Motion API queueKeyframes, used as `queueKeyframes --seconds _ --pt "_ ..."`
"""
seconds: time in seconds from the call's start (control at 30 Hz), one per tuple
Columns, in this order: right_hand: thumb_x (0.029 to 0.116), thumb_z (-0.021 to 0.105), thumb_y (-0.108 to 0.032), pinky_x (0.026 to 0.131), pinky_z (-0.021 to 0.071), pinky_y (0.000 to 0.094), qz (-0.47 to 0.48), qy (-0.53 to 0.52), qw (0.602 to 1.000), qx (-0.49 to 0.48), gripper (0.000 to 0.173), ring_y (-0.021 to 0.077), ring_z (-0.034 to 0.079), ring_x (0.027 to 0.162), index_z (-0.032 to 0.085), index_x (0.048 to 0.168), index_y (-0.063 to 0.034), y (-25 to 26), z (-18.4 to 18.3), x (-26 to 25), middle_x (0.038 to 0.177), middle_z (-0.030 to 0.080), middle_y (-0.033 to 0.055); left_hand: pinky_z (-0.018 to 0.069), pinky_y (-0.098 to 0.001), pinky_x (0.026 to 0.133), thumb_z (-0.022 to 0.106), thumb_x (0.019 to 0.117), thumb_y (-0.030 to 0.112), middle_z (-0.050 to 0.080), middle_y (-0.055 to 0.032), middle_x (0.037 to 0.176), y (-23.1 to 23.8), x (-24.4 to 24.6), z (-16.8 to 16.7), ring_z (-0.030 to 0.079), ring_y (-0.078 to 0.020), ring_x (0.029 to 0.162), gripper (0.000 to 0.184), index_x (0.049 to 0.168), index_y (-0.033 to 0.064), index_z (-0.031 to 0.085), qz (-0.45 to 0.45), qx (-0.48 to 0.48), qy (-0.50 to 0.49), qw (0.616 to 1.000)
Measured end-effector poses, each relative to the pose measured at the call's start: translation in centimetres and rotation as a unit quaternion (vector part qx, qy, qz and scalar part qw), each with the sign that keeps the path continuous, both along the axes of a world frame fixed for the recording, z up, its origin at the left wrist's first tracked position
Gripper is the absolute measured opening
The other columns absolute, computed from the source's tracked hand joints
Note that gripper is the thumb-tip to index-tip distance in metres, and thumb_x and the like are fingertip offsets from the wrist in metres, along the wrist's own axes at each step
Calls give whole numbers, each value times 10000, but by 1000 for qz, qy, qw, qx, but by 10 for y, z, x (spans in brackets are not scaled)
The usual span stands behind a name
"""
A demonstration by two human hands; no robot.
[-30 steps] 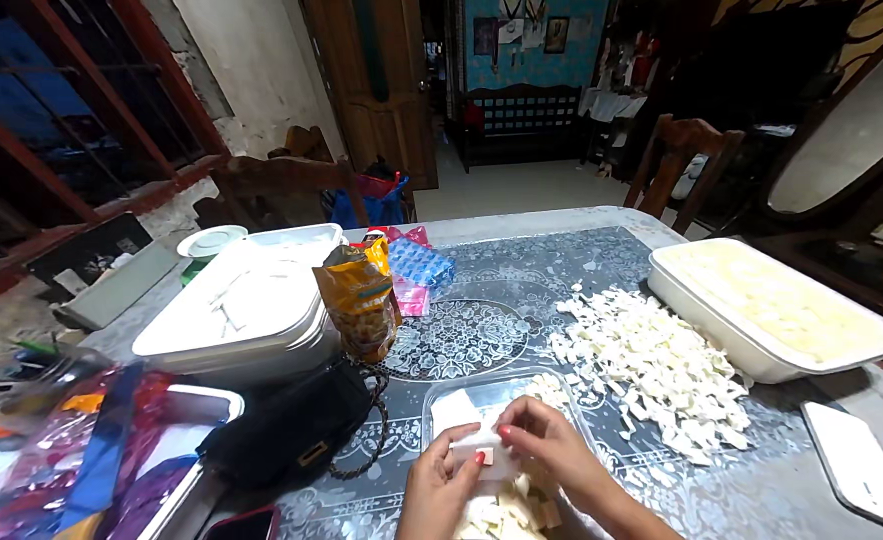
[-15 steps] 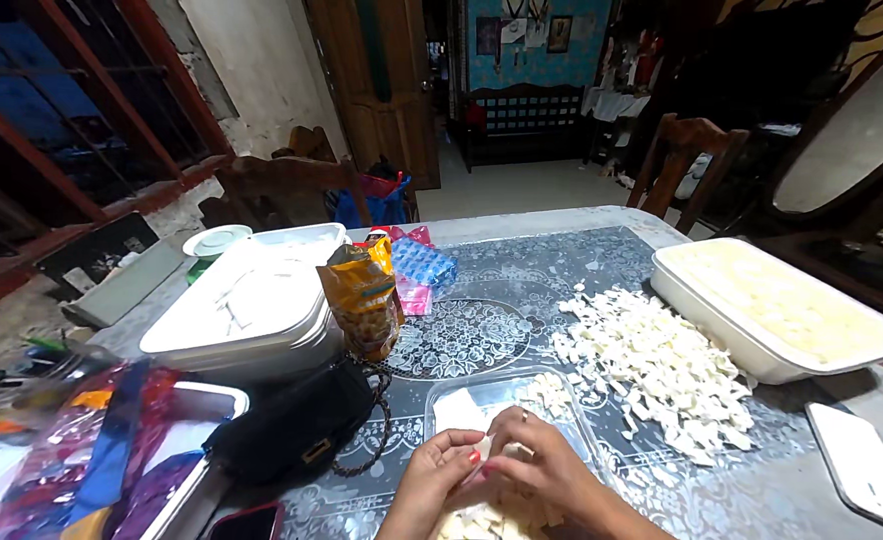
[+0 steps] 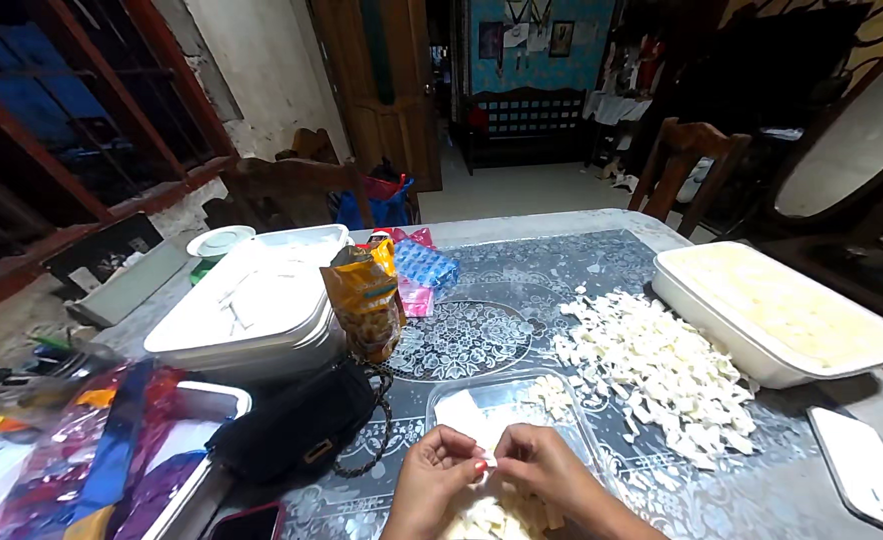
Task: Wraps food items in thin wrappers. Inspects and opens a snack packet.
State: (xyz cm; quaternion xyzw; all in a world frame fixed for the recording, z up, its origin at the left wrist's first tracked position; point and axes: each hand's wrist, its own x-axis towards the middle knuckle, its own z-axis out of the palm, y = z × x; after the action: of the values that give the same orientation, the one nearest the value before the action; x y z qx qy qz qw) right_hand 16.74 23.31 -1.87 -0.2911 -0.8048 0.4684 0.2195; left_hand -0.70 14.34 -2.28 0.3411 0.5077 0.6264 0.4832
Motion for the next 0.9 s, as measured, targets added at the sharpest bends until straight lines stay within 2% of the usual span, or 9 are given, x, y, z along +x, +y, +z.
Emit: queueKeyframes --seconds 0.1,0.23,0.37,0.43,0.5,0.57,0.7,0.8,0.9 --pt "938 681 -96 860 531 280 73 91 993 -13 164 119 662 922 743 972 52 -3 -5 -1 957 720 116 607 -244 675 688 777 -167 736 -19 815 3 4 -6 703 -84 691 227 877 29 633 41 20 -13 999" --pt "940 650 -119 880 534 236 -6 162 986 -35 139 31 647 930 726 934 -3 6 -9 -1 934 701 11 590 -226 689 694 754 -141 728 20 850 -2 6 -8 687 -50 734 228 798 76 641 -24 69 39 997" --pt "944 668 -120 926 516 459 19 65 988 142 168 299 678 1003 752 945 26 4 -9 0 953 737 154 607 -242 682 679 769 -133 742 10 867 1 0 -5 704 -68 728 205 804 63 630 19 79 75 994" --pt "929 674 -129 895 526 470 48 80 951 294 130 297 701 972 748 903 -25 -4 -19 -7 913 744 120 605 -237 677 679 807 -91 732 -5 855 1 -3 -5 699 -63 720 128 849 26 645 30 53 139 988" --pt "918 651 -170 941 478 384 14 89 879 468 101 194 691 985 694 832 -140 -5 -25 -12 881 741 15 601 -271 716 667 884 2 724 -58 885 -2 -3 -4 704 -101 760 66 941 -13 697 -3 23 286 958" --pt "936 608 -168 985 430 358 -72 72 819 565 158 158 673 982 628 780 -181 1 -21 -8 848 726 -21 606 -427 818 674 918 49 731 -168 984 -7 -2 -4 730 -265 894 148 1016 -50 727 -67 36 440 895" --pt "867 635 -56 852 525 537 -273 -65 764 581 101 323 727 897 676 775 -60 36 4 19 831 726 122 561 -533 883 664 909 69 704 -232 1086 -14 4 -1 675 -413 1052 213 1065 -55 741 -185 1 577 796" --pt "802 689 79 856 495 654 -275 -142 832 461 108 467 684 993 733 847 -9 50 12 35 943 722 217 581 -510 817 603 922 28 713 -227 1014 -17 10 -4 698 -403 985 193 1009 -68 747 -174 0 602 779" --pt "873 701 -21 986 449 629 -101 -207 945 233 138 469 630 1114 768 991 6 41 23 35 1066 709 248 586 -505 807 597 920 6 706 -241 1008 -18 13 -6 701 -408 973 190 1012 -82 738 -166 3 609 775"
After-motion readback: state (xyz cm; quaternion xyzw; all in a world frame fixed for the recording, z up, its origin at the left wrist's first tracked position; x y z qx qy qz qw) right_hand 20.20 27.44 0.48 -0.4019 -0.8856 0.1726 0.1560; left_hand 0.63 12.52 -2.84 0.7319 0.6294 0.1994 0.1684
